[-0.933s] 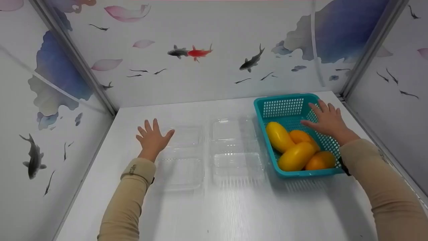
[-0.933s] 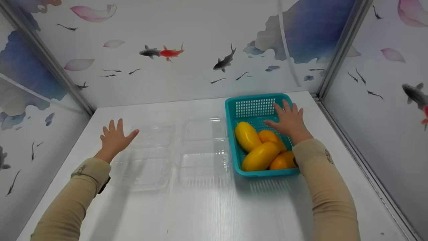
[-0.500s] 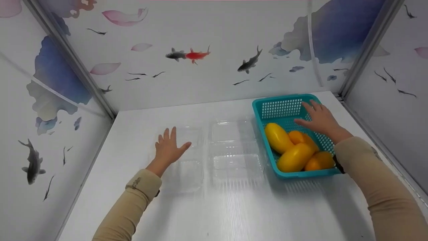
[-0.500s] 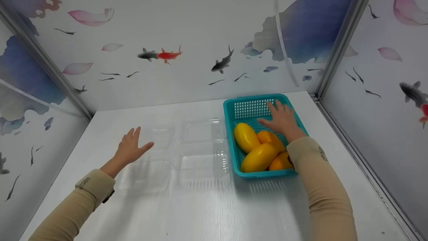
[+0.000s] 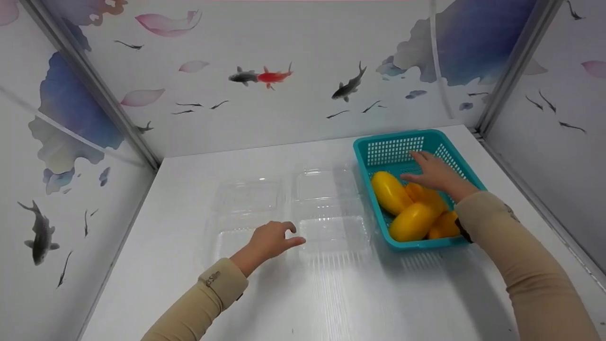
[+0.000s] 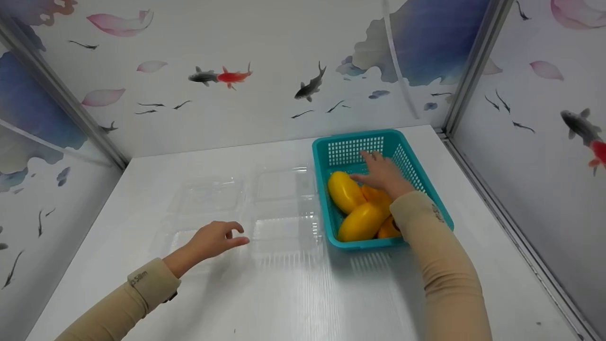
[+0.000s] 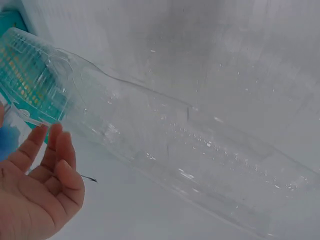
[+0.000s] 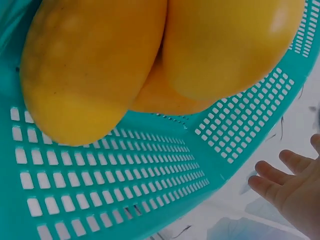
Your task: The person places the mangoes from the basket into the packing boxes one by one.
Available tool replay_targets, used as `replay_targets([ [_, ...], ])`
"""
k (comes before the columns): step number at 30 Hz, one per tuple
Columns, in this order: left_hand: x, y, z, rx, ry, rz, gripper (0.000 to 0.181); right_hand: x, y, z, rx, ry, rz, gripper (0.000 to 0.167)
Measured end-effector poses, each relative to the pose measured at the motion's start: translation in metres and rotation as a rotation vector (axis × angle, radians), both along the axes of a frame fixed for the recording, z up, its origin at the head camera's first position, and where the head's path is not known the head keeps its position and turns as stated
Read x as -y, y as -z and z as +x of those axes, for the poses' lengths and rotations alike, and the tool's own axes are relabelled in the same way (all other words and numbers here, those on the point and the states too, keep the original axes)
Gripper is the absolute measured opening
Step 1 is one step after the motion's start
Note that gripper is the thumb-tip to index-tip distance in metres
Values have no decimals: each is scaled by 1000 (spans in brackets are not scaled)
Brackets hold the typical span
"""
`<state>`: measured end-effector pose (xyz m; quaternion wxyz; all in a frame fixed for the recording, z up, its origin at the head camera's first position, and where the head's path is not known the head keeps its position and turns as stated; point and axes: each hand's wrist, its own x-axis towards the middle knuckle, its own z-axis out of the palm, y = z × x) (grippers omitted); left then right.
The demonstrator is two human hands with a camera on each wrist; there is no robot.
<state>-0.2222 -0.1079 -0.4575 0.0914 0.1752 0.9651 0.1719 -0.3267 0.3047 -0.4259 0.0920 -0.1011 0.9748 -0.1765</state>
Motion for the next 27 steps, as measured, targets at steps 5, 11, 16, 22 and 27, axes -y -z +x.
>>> replay_targets([
  [5,0,7,3,-1,77,3,33,12,-1,-5,26,-17,11,89],
  [11,-3,14,8,-123,151,-83,33,27,0,-10,130,-27,28,84],
  [16,-5,18,12,-204,187,-151,33,43,5,-12,239,-20,79,79],
  [22,-7,20,14,-215,177,-173,31,52,12,-14,299,1,139,79],
  [27,-9,21,13,-196,139,-184,30,56,16,-13,360,11,103,79],
])
